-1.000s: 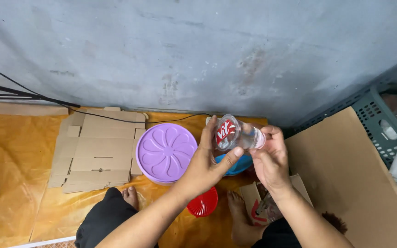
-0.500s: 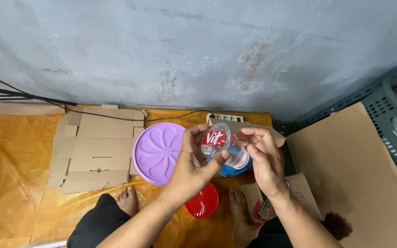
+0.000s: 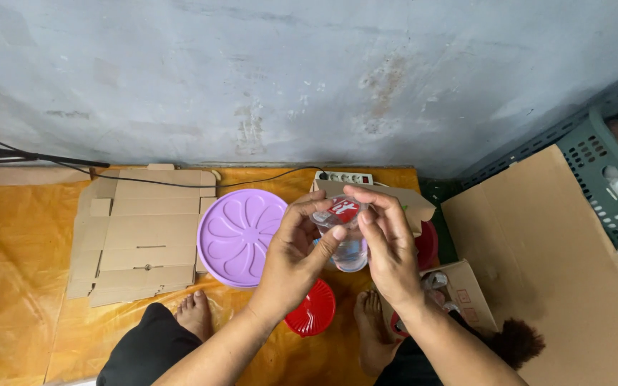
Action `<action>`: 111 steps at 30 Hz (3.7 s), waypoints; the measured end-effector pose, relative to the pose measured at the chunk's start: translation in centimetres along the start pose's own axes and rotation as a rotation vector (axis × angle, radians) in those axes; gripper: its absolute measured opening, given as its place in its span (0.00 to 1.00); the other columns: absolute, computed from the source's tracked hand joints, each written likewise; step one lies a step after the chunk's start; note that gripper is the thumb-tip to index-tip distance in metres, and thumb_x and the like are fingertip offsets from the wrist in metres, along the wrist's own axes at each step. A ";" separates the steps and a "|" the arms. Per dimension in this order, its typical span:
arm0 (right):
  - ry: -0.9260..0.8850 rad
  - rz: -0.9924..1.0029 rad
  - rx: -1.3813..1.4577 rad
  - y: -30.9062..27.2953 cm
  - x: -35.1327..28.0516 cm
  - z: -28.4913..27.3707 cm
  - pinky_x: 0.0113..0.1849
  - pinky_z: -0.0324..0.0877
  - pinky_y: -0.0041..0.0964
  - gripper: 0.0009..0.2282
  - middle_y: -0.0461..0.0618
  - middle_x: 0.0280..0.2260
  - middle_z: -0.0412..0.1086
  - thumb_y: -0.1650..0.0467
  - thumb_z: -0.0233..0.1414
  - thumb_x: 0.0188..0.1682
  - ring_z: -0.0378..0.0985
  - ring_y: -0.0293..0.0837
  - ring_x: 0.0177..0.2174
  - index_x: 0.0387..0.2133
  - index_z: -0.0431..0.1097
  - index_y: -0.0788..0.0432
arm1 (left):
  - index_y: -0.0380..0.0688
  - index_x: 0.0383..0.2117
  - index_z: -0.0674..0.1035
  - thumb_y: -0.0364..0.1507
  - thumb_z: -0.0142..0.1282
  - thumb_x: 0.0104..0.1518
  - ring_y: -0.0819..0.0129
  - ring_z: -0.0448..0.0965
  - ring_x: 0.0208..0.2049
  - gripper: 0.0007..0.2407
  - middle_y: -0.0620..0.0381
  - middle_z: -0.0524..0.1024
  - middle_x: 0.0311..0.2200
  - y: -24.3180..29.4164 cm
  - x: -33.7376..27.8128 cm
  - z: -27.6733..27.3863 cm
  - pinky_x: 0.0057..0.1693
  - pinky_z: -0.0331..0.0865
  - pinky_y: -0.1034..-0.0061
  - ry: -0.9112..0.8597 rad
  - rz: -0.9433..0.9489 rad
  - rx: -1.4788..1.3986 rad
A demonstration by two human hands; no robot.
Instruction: The person is picking up small items with tongs, assembling cardboard boxes, and using a brush to clean the boxes before packing.
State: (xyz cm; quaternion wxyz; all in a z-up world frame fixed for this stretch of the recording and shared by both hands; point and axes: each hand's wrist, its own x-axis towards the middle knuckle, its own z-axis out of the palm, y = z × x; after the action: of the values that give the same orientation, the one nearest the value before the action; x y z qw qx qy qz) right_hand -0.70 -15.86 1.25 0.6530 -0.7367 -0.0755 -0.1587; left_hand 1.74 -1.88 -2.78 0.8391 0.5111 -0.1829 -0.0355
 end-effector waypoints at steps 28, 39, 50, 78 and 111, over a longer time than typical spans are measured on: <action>0.017 -0.059 -0.018 0.4 0.4 0.4 0.58 0.62 0.48 0.08 0.63 0.54 0.70 0.74 0.49 0.56 0.68 0.51 0.59 0.46 0.66 0.64 | 0.33 0.56 0.76 0.28 0.52 0.66 0.34 0.60 0.66 0.15 0.24 0.66 0.61 1.9 0.6 -0.1 0.67 0.59 0.48 0.056 -0.062 0.077; 0.026 -0.068 -0.031 0.8 0.3 0.2 0.53 0.65 0.41 0.08 0.62 0.53 0.71 0.73 0.46 0.57 0.70 0.48 0.55 0.45 0.67 0.64 | 0.31 0.51 0.77 0.27 0.51 0.66 0.32 0.64 0.63 0.12 0.21 0.69 0.57 1.9 0.4 0.0 0.64 0.63 0.46 0.076 -0.009 0.111; 0.035 -0.085 -0.128 0.6 0.1 0.4 0.52 0.68 0.44 0.05 0.60 0.49 0.74 0.74 0.46 0.57 0.74 0.48 0.52 0.43 0.68 0.63 | 0.30 0.51 0.77 0.26 0.51 0.66 0.33 0.66 0.63 0.12 0.22 0.71 0.54 1.6 0.4 0.0 0.63 0.66 0.48 0.077 0.019 0.142; 0.050 -0.088 -0.112 1.1 -0.1 -0.2 0.55 0.69 0.50 0.05 0.63 0.47 0.74 0.76 0.46 0.57 0.77 0.53 0.52 0.42 0.67 0.66 | 0.35 0.42 0.79 0.24 0.55 0.63 0.54 0.81 0.52 0.06 0.40 0.82 0.47 1.5 0.5 0.8 0.54 0.77 0.60 0.113 0.014 0.105; -0.099 0.378 -0.227 4.9 -1.8 -2.0 0.35 0.81 0.44 0.28 0.64 0.47 0.73 0.72 0.66 0.40 0.81 0.58 0.46 0.56 0.63 0.62 | 0.37 0.47 0.74 0.34 0.56 0.60 0.42 0.83 0.49 0.14 0.35 0.75 0.52 -1.5 0.1 -1.7 0.52 0.78 0.54 0.157 -0.428 0.318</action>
State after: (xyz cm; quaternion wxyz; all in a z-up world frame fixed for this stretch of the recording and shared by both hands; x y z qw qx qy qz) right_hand -1.07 -18.35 -3.77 0.5795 -0.8134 0.0502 -0.0046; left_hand 2.61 -1.18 -4.75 0.7333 0.6646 -0.0083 -0.1432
